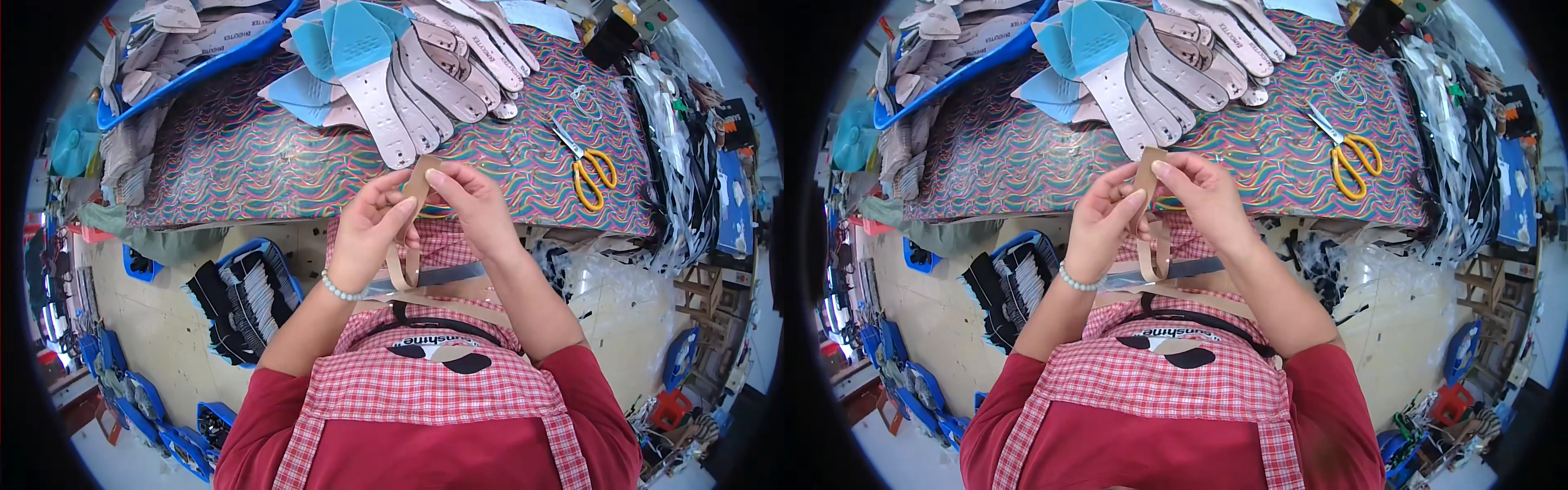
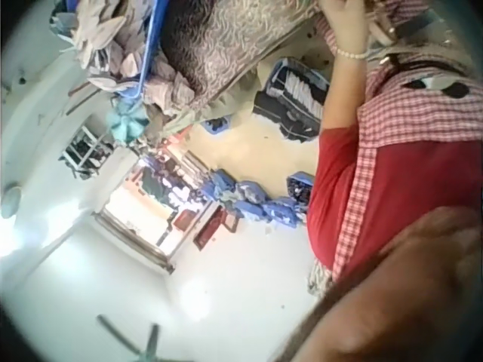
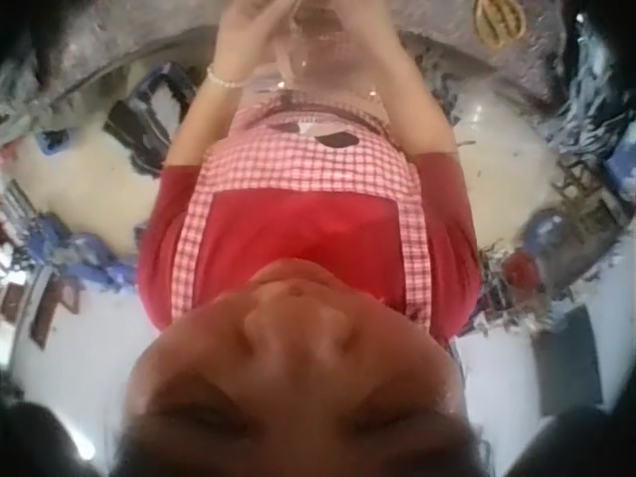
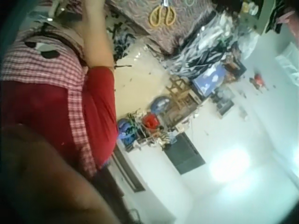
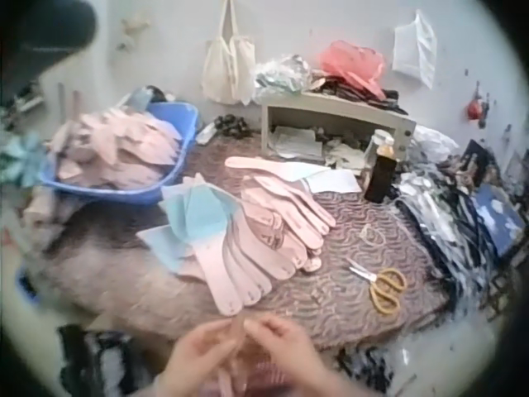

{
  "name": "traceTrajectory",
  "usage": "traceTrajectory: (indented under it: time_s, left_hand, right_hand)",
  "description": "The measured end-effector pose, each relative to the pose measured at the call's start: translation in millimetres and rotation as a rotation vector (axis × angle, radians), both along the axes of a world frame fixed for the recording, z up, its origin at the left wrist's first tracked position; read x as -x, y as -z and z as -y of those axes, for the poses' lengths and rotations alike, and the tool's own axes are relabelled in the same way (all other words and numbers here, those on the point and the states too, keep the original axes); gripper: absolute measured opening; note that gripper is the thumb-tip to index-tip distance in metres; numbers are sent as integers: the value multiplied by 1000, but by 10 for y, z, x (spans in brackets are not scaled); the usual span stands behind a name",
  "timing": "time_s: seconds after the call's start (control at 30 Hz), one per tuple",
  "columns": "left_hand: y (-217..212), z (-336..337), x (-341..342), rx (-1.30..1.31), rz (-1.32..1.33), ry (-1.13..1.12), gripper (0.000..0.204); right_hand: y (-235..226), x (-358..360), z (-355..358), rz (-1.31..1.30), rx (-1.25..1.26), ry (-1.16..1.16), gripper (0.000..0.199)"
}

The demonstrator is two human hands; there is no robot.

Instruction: The person wraps a beige fabric strip around the edges of a light blue and white insole. They use yellow-handled scissors to trim the excess fabric and secure the wrap. The process is repeated for multiple insoles, with finished units placed on a pile on the table.

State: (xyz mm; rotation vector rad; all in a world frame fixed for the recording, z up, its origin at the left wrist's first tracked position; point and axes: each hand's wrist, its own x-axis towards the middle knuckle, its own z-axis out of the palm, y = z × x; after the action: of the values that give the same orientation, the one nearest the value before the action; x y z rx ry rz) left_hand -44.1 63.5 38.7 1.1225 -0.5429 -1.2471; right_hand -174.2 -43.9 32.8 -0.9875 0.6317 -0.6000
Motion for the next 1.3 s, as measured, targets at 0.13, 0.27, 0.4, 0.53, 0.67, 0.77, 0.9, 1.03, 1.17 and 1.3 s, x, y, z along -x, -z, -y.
traceTrajectory:
  time_s: [0.13, 0.27, 0.4, 0.53, 0.67, 0.77, 0.9, 1.03, 1.17, 1.3]
  left_hand:
    - [118, 51, -35, 50, 371, -166, 39]
    - [403, 275, -345, 42, 715, -506, 35]
    - [468, 541, -657, -311, 483, -90, 30]
    - [503, 638, -575, -211, 516, -193, 32]
    - [510, 618, -552, -114, 254, -175, 28]
    - [31, 396, -541, -67, 0, -134, 24]
    - [-576, 22, -919, 350, -499, 142, 18]
    - [-536, -309, -598, -55, 396, -222, 17]
    - [-64, -430, -326, -126, 438, -82, 18]
    - [-19, -412, -247, -61, 456, -115, 16]
  right_hand:
    - [-53, -26, -16, 98, -109, 112, 24]
    - [7, 290, 188, 71, -15, 248, 20]
    - [37, 60, 310, -331, 921, 72, 14]
    - [439, -285, 486, -227, 1264, 116, 15]
    - [535, -294, 518, -220, 1249, 171, 13]
    - [611, -329, 516, -288, 1268, 149, 11]
    - [688, -294, 569, -305, 1348, 167, 12]
    - [328, -219, 353, 4, 602, -69, 17]
    - [-123, -161, -116, 46, 252, -219, 22]
    - [-28, -153, -134, -14, 184, -187, 21]
